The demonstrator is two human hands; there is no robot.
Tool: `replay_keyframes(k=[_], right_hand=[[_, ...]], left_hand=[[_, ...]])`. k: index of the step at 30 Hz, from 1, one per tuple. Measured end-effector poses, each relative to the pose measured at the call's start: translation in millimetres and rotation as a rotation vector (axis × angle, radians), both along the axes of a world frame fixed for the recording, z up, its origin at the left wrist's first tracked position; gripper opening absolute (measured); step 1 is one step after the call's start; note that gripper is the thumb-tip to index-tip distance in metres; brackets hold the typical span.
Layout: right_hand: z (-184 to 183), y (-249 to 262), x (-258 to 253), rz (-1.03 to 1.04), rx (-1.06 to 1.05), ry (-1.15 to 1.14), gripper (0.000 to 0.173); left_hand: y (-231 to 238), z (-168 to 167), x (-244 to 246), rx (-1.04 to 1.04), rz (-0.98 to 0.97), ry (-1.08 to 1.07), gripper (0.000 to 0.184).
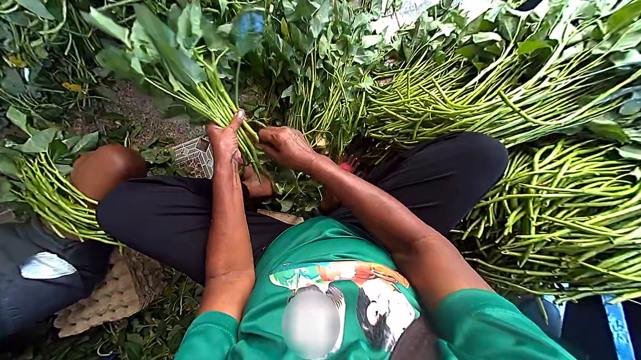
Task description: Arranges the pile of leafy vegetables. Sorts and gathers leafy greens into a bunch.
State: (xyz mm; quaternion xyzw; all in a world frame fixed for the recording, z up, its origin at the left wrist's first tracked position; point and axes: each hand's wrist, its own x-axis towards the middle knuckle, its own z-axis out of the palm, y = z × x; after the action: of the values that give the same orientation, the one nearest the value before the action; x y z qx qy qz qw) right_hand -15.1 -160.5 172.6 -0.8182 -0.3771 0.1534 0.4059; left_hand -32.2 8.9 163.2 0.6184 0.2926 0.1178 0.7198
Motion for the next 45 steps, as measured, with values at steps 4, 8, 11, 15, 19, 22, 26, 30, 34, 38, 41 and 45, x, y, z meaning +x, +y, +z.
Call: replay_keyframes(k=[4,8,11,15,19,22,26,30,34,38,41,45], right_hand=[[-11,-17,-15,-0.151,0.117,0.011,0.026],[-4,-24,-32,-0.081,-0.049,0.067,0.036],[19,-19,-62,-0.228,-0.125,-0.059,0.021],[19,-24,-76,-0.258,-0.192,-0.165,0.027],[12,-32,-71,-0.277,-0.244,0.009,0.045],[15,-40,-80,-0.322,-0.381,0.073,0.032],[9,-51,-73,-0.254,-0.544,0.315,0.033],[1,-57,-85,-0.180,-0.171,0.050,0.018],[24,-45,-86,-0.114,0.249,-0.332,0.008],[42,-47,-85,-0.012,0.295,-0.124,0.017],[32,-60,-59,0.112,-0.132,0.279,0.044],[1,-93,16,-0.246,-0.365,0.300,0.054]], left_hand=[[22,-1,2,-0.042,0.092,0.034,0.031],[19,0,2,-0.125,0.158,0.041,0.030],[18,-2,0,-0.162,0.237,0.052,0.032],[23,-8,-6,-0.141,0.337,0.068,0.042],[24,0,-6,-0.111,0.336,0.057,0.040],[20,4,-7,-0.147,0.211,-0.011,0.031],[-2,17,-22,-0.316,-0.108,-0.092,0.018],[9,5,-13,-0.428,-0.093,-0.089,0.012],[15,-11,1,-0.638,0.069,-0.043,0.013],[39,-3,-2,-0.523,0.284,-0.066,0.016],[35,18,2,-0.232,0.297,-0.140,0.011],[28,10,3,-0.106,0.151,-0.226,0.016]])
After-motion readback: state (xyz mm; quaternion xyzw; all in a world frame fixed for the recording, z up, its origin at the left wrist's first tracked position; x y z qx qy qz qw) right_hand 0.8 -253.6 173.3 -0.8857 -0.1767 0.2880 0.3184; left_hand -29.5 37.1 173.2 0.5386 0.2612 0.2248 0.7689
